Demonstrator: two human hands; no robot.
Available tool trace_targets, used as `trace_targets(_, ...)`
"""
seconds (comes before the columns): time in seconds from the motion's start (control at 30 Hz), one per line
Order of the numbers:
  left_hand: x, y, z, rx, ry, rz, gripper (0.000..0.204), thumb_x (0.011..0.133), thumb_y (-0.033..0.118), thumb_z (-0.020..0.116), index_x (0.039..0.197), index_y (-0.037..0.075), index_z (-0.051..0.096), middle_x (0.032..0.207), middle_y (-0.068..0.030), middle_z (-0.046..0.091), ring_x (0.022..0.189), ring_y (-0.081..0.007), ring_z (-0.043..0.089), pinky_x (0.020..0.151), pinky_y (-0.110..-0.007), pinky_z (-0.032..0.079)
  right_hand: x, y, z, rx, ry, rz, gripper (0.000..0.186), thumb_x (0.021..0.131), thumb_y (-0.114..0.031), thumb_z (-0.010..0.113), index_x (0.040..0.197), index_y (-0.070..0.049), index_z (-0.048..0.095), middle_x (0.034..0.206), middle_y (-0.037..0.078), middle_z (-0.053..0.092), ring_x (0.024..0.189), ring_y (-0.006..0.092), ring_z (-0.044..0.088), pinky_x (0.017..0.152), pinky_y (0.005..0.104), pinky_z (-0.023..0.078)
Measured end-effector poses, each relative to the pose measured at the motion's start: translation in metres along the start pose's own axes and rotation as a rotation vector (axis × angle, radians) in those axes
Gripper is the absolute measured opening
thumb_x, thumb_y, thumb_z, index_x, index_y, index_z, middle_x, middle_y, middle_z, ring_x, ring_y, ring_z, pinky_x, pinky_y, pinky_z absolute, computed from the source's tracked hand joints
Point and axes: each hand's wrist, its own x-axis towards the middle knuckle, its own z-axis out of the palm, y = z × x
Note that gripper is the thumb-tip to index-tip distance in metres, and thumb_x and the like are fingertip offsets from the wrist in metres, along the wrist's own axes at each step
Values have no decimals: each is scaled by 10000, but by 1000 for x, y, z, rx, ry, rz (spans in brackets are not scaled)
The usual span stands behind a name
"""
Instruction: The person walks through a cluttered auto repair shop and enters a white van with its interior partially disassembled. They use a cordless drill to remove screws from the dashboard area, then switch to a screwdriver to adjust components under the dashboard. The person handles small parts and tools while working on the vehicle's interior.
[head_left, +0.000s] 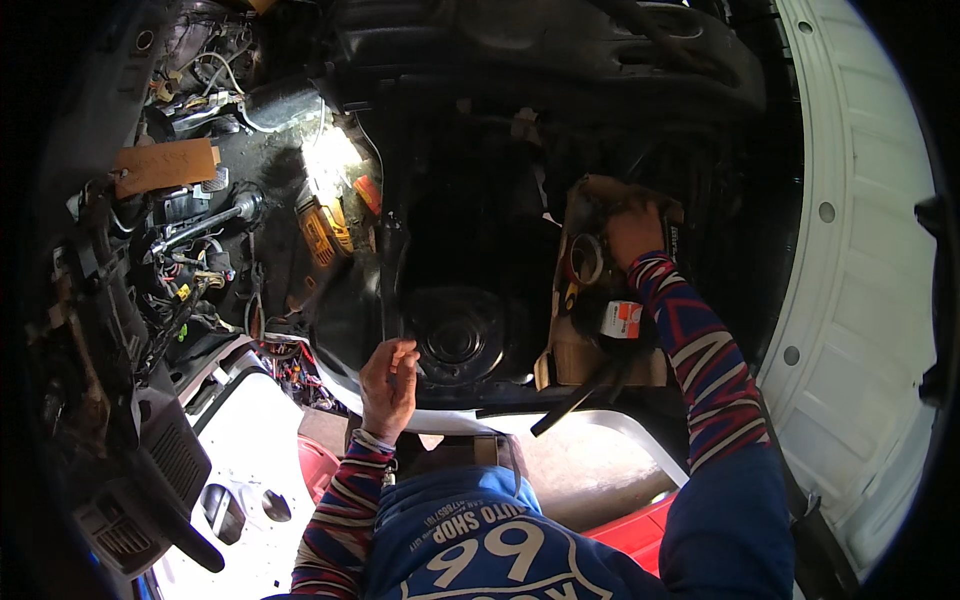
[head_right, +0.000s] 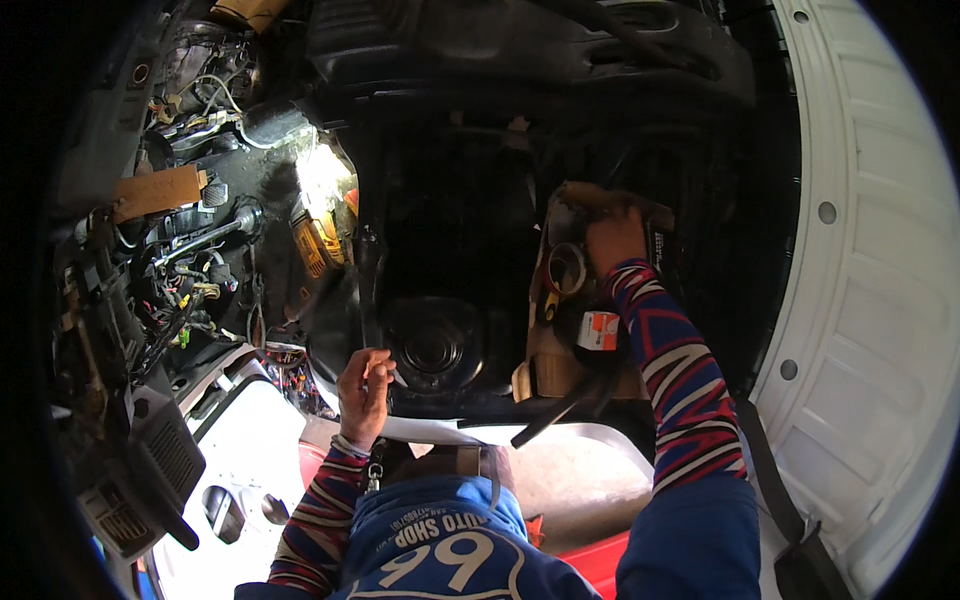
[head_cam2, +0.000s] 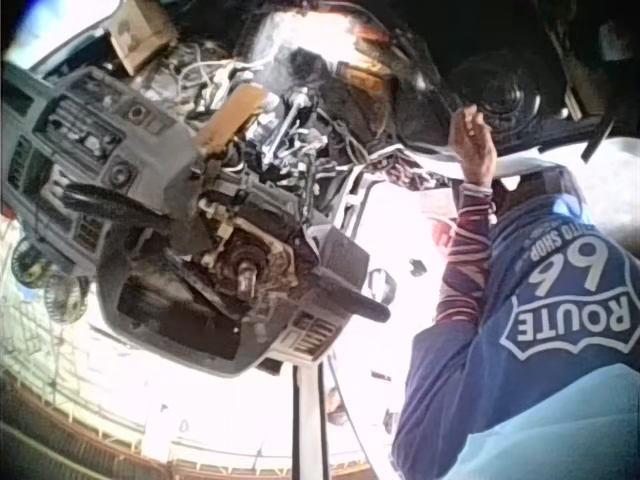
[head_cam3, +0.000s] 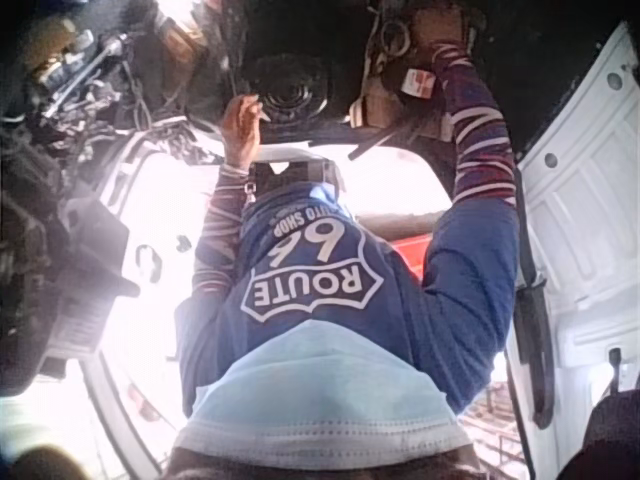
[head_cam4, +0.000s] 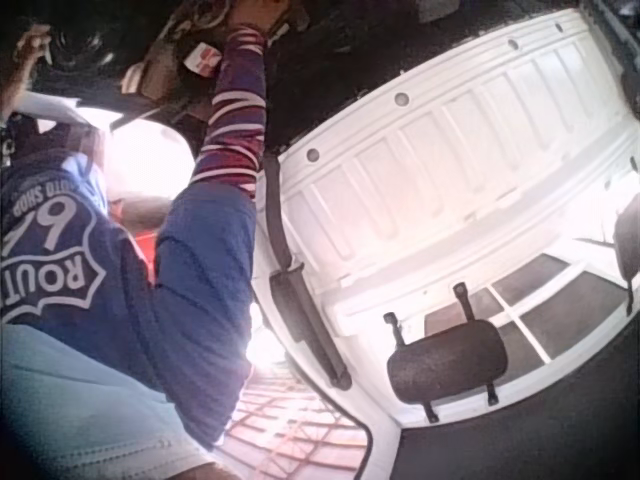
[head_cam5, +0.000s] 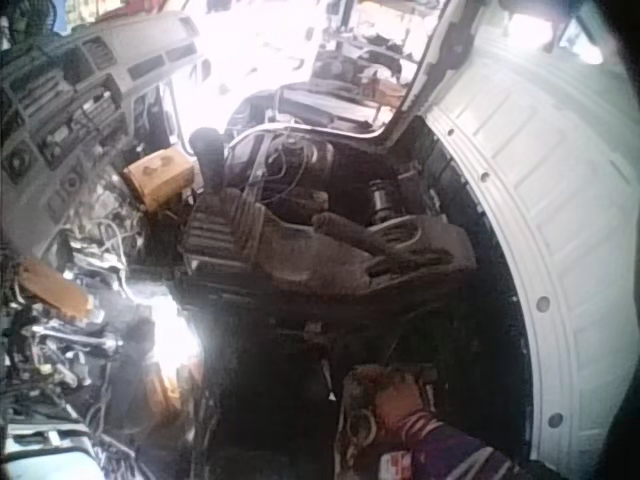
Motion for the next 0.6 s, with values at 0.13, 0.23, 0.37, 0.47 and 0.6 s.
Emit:
trace_targets(0.13, 1, -1, -3, 17, 28, 42, 234, 1048, 232, 607, 1086, 5, 652, 898, -73, 678, 770, -117, 629, 666, -271, 502, 9, 4, -1, 7, -41, 51, 222, 906, -169, 584, 936, -132, 800, 976, 79, 760, 1145, 256, 627, 935, 464, 439)
trace_targets(0.23, 10, 10, 0, 128, -65, 84, 203, 1042, 210, 612, 1091, 18, 655, 930, -58, 677, 791, -109, 637, 664, -255, 497, 15, 17, -23, 67, -74, 90, 202, 887, -171, 614, 956, -120, 797, 979, 89, 751, 1130, 276, 629, 915, 476, 467)
trace_targets(0.37, 40, 31, 41, 182, -58, 281, 73, 923, 14, 673, 994, 24, 684, 783, -71, 608, 591, -161, 522, 558, -292, 444, -17, 56, -61, 219, 99, 103, 263, 832, -191, 727, 1058, -59, 754, 1108, 136, 708, 1133, 316, 623, 956, 488, 485)
trace_targets(0.47, 62, 51, 81, 205, -145, 287, 59, 915, 31, 678, 974, 37, 684, 808, -97, 628, 645, -236, 594, 594, -336, 482, -61, 71, -67, 529, 336, 283, 489, 775, -229, 820, 1203, -37, 682, 1223, 181, 654, 1145, 355, 612, 975, 494, 493)
trace_targets(0.6, 86, 71, 134, 190, -191, 436, 76, 942, 59, 650, 995, 19, 688, 876, -137, 655, 682, -285, 628, 611, -359, 477, -104, 55, -43, 903, 319, 552, 858, 693, -283, 904, 1426, -69, 514, 1306, 246, 594, 1216, 414, 578, 1019, 513, 488)
